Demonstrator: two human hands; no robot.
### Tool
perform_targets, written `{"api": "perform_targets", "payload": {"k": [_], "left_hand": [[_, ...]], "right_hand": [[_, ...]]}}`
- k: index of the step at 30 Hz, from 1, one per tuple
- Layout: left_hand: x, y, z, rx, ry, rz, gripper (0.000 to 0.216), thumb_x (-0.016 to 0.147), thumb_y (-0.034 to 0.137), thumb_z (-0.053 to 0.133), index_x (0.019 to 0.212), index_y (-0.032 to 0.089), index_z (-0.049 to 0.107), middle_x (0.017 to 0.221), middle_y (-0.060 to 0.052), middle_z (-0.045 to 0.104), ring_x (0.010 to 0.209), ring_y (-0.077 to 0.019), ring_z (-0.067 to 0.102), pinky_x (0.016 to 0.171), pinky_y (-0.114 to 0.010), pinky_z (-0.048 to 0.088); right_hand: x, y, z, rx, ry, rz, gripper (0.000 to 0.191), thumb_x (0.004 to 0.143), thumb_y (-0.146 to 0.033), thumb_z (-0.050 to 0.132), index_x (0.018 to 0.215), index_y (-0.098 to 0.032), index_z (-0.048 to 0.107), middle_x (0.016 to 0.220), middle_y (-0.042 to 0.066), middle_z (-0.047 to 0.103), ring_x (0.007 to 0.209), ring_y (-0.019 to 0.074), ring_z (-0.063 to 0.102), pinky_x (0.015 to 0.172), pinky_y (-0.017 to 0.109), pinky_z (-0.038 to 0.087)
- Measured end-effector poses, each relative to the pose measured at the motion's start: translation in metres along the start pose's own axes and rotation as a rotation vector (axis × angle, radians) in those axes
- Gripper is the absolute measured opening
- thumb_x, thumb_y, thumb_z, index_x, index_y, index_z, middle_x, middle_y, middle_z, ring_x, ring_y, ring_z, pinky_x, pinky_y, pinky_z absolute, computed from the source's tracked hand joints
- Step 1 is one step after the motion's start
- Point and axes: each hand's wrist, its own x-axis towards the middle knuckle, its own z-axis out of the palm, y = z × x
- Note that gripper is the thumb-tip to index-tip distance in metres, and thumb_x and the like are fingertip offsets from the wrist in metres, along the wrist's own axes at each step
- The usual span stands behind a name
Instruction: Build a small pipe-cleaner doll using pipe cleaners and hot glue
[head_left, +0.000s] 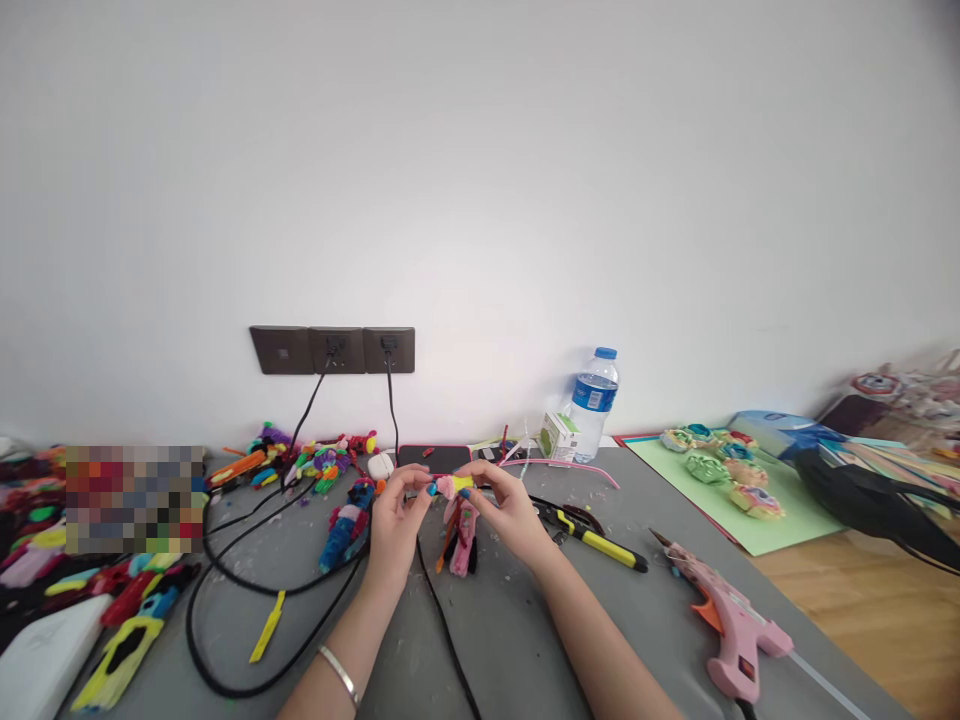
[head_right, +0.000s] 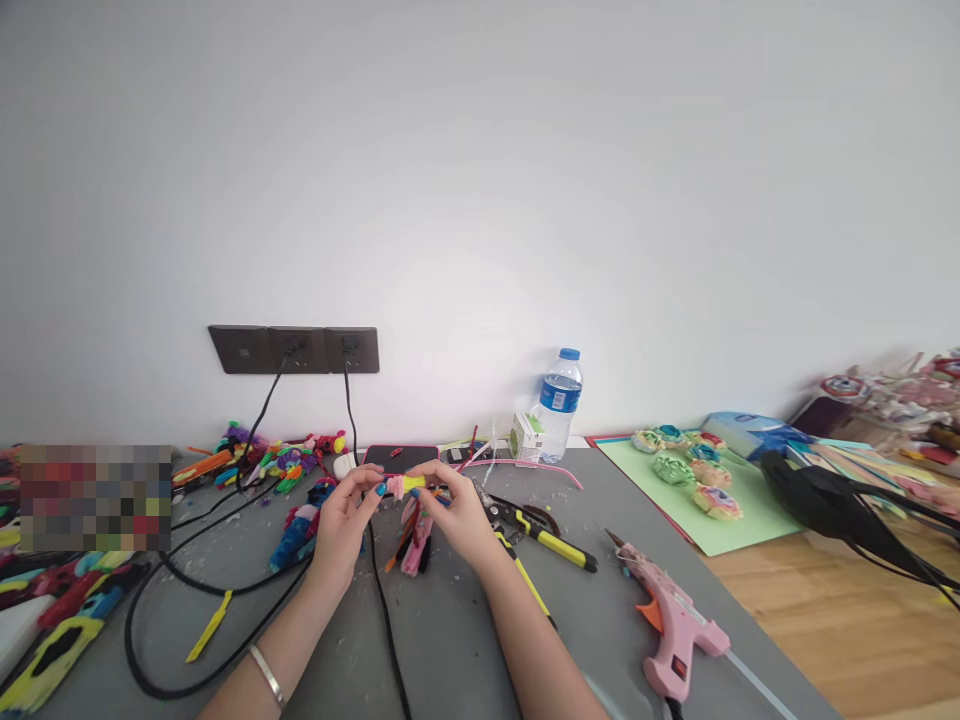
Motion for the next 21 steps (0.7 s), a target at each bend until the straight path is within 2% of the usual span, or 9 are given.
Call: {"api": "perform_targets", "payload": {"k": [5,21], "left_hand": [[0.0001,-0.0016,-0.0006,0.026,-0.015,0.043,0.017,0.074,0.037,0.073,0.075,0.02,0.071,0.105,-0.01,0.061,0.105,-0.0255,0.057,0.072,-0.027,0.05],[-0.0001,0.0052,0.0008,0.019,-0.013,0.008,0.017,0.068,0.035,0.077,0.073,0.019,0.074,0.104,-0.01,0.06,0.103,-0.0255,0.057,0.074,-0.028,0.05]], "right_hand": [[0.0004,-0.0017,-0.0001,-0.002,-0.007,-0.003,0.017,0.089,-0.03,0.057,0.1,-0.02,0.065,0.095,0.007,0.068,0.088,0.0199,0.064,0.078,0.032,0.051],[0.0003,-0.0013,0.0002,0.021,-0.003,0.006,0.02,0.088,-0.033,0.058,0.101,-0.02,0.066,0.094,0.007,0.069,0.087,0.0202,0.064,0.076,0.031,0.051]]}}
